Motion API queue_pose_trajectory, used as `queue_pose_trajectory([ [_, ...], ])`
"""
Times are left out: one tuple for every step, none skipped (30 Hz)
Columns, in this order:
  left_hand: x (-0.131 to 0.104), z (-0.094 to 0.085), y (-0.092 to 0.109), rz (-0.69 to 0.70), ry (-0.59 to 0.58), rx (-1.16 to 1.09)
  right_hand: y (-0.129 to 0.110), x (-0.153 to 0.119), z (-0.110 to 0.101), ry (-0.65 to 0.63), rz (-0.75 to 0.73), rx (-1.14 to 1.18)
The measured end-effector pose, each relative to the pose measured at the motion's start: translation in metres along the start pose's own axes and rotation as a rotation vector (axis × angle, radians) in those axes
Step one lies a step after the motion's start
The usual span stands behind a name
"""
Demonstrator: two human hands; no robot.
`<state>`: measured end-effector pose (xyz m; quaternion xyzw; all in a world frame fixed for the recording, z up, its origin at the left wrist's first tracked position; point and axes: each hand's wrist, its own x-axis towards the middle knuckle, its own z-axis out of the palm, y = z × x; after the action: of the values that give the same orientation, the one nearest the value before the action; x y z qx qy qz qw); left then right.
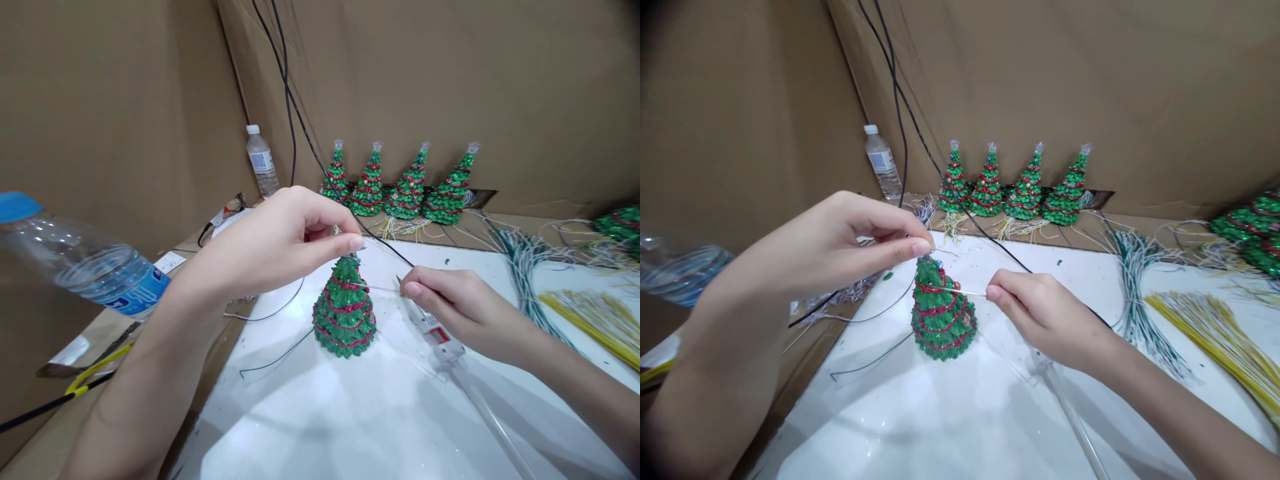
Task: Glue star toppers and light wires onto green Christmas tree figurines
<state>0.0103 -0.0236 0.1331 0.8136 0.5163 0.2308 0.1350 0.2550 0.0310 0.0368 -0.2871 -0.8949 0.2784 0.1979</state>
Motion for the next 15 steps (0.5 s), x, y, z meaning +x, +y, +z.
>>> queue_pose_trajectory([
  [0.0, 0.0, 0.0, 0.001, 0.001, 0.001, 0.0, 0.0, 0.0, -0.008, 0.015, 0.028],
  [0.0, 0.0, 0.0, 0.001, 0.002, 0.002, 0.0, -0.001, 0.001, -0.013, 0.031, 0.055],
  [0.0, 0.0, 0.0, 0.002, 0.002, 0.003, 0.0, -0.002, 0.001, -0.011, 0.045, 0.075],
  [0.0, 0.0, -0.001, 0.001, 0.002, 0.003, 0.0, -0.002, 0.002, -0.008, 0.056, 0.086],
  [0.0, 0.0, -0.001, 0.001, 0.001, 0.002, 0.0, -0.002, 0.003, -0.005, 0.064, 0.091],
  [0.0, 0.0, -0.001, 0.001, 0.0, 0.001, 0.0, -0.002, 0.003, -0.005, 0.071, 0.093],
  [0.0, 0.0, -0.001, 0.002, -0.001, 0.0, 0.0, -0.003, 0.003, -0.013, 0.075, 0.096],
  [0.0, 0.0, -0.001, 0.002, -0.003, -0.001, -0.001, -0.003, 0.003, -0.022, 0.075, 0.098],
  [0.0, 0.0, -0.002, 0.003, -0.003, -0.001, -0.002, -0.003, 0.002, -0.029, 0.069, 0.096],
  [0.0, 0.0, -0.002, 0.004, -0.001, 0.0, -0.003, -0.004, 0.0, -0.032, 0.06, 0.088],
  [0.0, 0.0, -0.002, 0.005, -0.001, 0.0, -0.005, -0.005, -0.001, -0.028, 0.045, 0.069],
  [0.0, 0.0, -0.002, 0.006, 0.0, 0.0, -0.007, -0.006, -0.002, -0.016, 0.026, 0.039],
  [0.0, 0.0, -0.003, 0.007, -0.001, -0.001, -0.009, -0.007, -0.004, 0.004, 0.001, -0.003],
  [0.0, 0.001, -0.003, 0.007, -0.002, -0.002, -0.011, -0.008, -0.004, 0.029, -0.029, -0.053],
  [0.0, 0.001, -0.002, 0.007, -0.001, -0.004, -0.013, -0.009, -0.005, 0.058, -0.062, -0.108],
])
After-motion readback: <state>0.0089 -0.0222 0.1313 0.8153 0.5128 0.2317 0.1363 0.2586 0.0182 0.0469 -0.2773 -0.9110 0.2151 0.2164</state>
